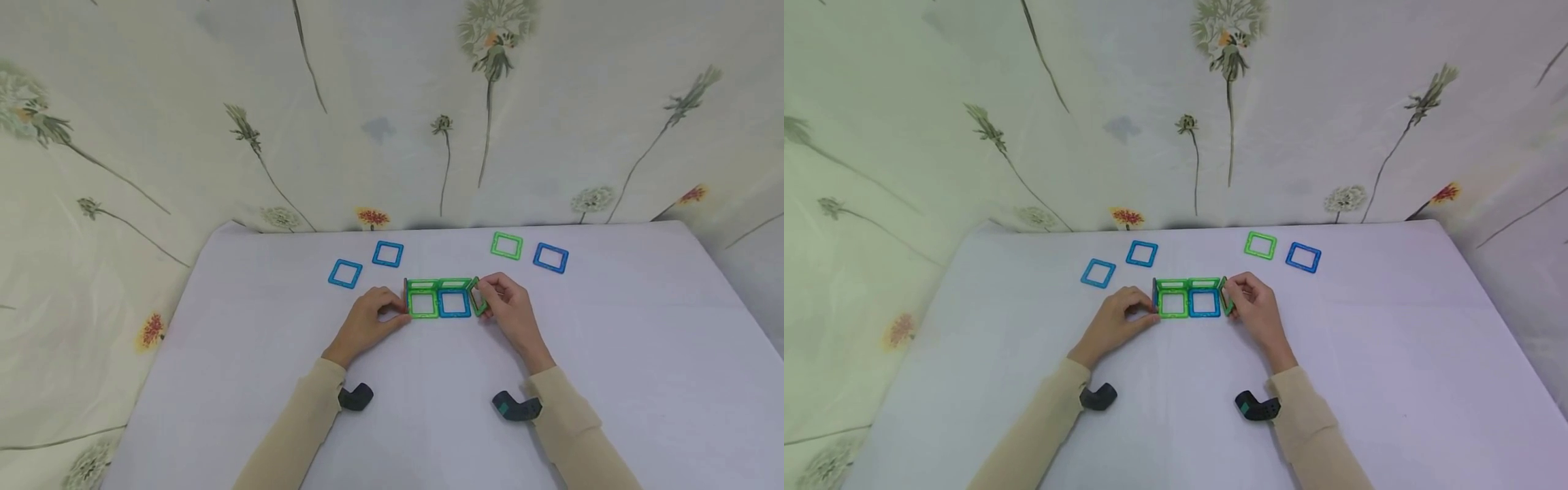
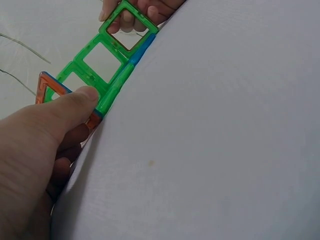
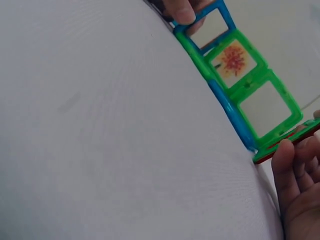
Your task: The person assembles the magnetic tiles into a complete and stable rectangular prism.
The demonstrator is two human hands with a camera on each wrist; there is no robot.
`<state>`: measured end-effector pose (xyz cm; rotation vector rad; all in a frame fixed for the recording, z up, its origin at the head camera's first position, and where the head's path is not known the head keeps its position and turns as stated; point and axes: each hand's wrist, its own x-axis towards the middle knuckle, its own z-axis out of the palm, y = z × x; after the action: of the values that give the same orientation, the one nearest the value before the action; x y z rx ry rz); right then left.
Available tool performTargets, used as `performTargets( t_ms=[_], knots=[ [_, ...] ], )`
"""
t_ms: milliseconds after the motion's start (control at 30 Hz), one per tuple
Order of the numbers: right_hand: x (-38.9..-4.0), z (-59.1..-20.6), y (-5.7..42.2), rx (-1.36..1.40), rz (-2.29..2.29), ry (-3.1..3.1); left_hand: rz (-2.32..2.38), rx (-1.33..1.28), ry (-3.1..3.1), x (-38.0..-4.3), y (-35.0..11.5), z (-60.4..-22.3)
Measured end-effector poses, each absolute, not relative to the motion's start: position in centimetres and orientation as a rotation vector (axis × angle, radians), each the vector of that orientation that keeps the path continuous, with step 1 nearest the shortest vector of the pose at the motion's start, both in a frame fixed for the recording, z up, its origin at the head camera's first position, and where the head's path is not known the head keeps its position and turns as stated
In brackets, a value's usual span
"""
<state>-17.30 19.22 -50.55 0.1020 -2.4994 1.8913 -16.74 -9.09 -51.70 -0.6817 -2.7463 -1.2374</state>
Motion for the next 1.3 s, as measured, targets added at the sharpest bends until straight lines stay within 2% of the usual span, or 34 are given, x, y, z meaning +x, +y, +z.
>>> performTargets(
  t_ms=[367, 767, 1067, 1300],
  knots=[
    [-16.6, -48.2, 18.1, 0.105, 1.986, -2.481, -1.250, -0.683, -2.750, -16.8, -9.1, -51.6],
    [-17.6, -50.4, 18.5, 0.105, 1.884, -2.547, -1.243, -0.682, -2.761, -16.9, -9.1, -51.7],
    [-16.8, -46.9, 17.5, 0.089, 1.868, -2.645, -1.235, -0.685, -2.760, -17.0, -9.1, -51.5],
    [-17.8, -48.8, 18.0, 0.123, 1.827, -2.681, -1.232, -0.681, -2.762, -16.9, -9.2, -51.8]
  ],
)
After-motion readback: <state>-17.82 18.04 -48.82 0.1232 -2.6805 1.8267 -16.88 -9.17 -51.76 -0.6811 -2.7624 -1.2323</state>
